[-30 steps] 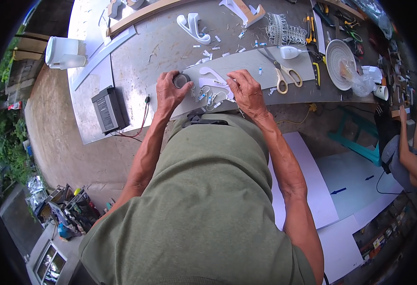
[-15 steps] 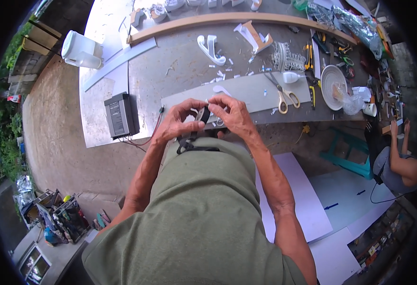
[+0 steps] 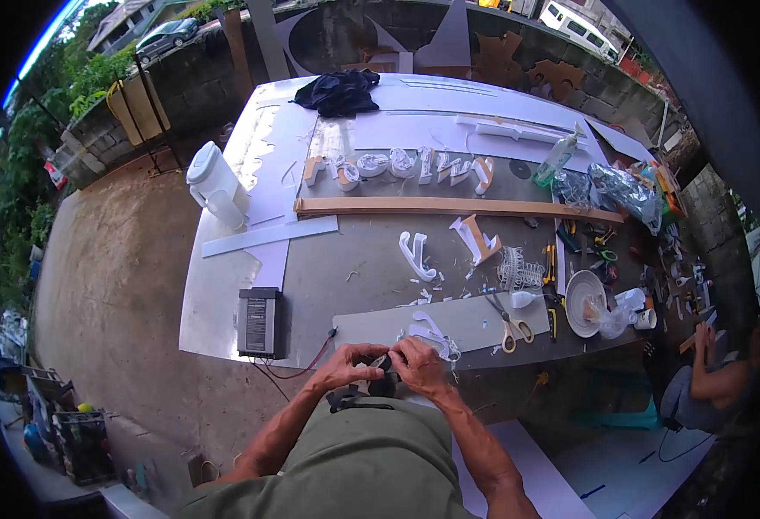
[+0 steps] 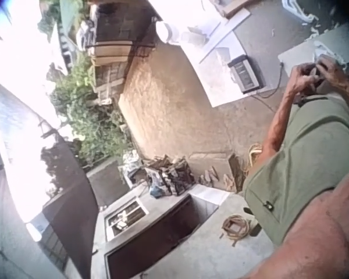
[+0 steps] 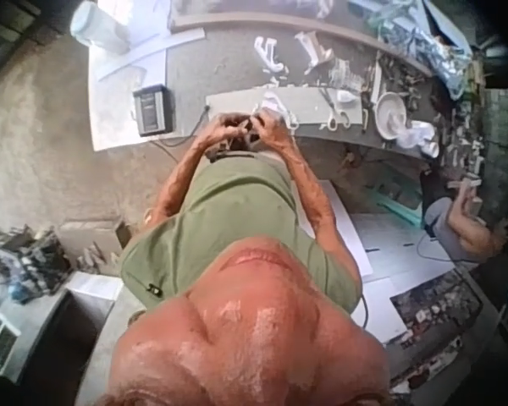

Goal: Assembling and wiring LED components into individual sign letters on a workshop table.

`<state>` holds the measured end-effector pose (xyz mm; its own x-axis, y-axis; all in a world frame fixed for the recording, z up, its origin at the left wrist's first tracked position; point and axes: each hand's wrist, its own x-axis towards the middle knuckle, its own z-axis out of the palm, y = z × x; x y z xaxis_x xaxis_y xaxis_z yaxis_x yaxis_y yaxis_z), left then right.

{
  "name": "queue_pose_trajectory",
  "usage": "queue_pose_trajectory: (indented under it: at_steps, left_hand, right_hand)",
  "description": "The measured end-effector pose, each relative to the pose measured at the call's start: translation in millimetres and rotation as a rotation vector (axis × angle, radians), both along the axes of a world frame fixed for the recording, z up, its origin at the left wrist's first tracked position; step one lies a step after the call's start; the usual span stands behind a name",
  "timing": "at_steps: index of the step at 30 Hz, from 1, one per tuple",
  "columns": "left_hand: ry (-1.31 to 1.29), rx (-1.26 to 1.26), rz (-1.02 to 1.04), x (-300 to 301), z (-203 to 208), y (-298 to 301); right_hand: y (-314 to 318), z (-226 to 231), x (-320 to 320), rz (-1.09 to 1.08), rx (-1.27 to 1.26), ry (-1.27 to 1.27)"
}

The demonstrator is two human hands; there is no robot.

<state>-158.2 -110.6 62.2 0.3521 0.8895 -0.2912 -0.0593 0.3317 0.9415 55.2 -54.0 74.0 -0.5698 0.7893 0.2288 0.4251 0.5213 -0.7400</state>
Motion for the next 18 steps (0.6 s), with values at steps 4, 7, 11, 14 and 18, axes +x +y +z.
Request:
queue_pose_trajectory:
  at_steps: [4,7,11,14,18]
  left_hand:
    - [0.185,0.088,0.040,-4.5,11.8,-3.1]
    - [0.275,0.132,0.117,-4.3,19.5,-9.0]
    - [0.312,0.058,0.166,5.7,33.7,-10.9]
    - [0.373,-0.072,0.171,10.3,47.3,2.8]
    - [0.417,-0.057,0.153,17.7,43.2,20.1]
  right_hand:
    - [-1.6,13.9,-6.4,-0.013,-0.083,0.038]
    - [-0.1,21.8,-13.3,0.039,-0.065,0.053]
    - [0.1,27.3,-10.5,0.092,0.015,0.090]
    - [5.3,28.0,-7.7,0.094,0.013,0.113]
    - [17.9,38.5,1.9,0.129,0.080,0.144]
